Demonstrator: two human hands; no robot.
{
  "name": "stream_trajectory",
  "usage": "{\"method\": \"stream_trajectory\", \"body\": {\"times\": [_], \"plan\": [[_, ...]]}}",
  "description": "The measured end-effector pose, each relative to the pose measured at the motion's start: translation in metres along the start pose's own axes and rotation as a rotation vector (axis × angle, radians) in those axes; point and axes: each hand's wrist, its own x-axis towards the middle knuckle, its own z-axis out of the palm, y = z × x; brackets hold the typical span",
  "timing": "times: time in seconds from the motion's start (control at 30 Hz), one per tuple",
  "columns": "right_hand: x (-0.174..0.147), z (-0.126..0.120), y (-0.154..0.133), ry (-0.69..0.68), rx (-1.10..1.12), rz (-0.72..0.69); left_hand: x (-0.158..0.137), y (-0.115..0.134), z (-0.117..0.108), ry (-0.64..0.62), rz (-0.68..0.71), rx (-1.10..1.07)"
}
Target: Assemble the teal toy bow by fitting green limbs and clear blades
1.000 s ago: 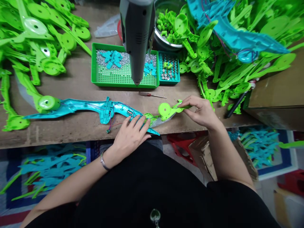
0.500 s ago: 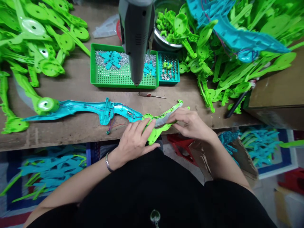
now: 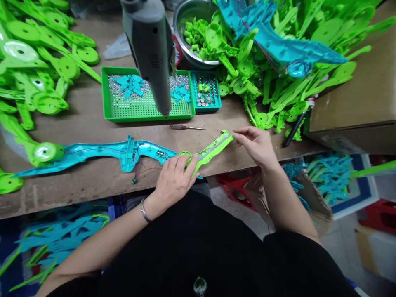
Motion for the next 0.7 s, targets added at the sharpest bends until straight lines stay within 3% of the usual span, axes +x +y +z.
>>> {"method": "stream_trajectory", "body": {"times": [0.2, 0.7], "plan": [[0.014, 0.012, 0.012, 0.003, 0.146, 0.149, 0.008, 0.003, 0.002, -0.035, -0.016, 0.010], [0.028, 0.013, 0.014, -0.054, 0.022, 0.148, 0.012, 0.002, 0.012, -0.127, -0.113, -0.043]]}}
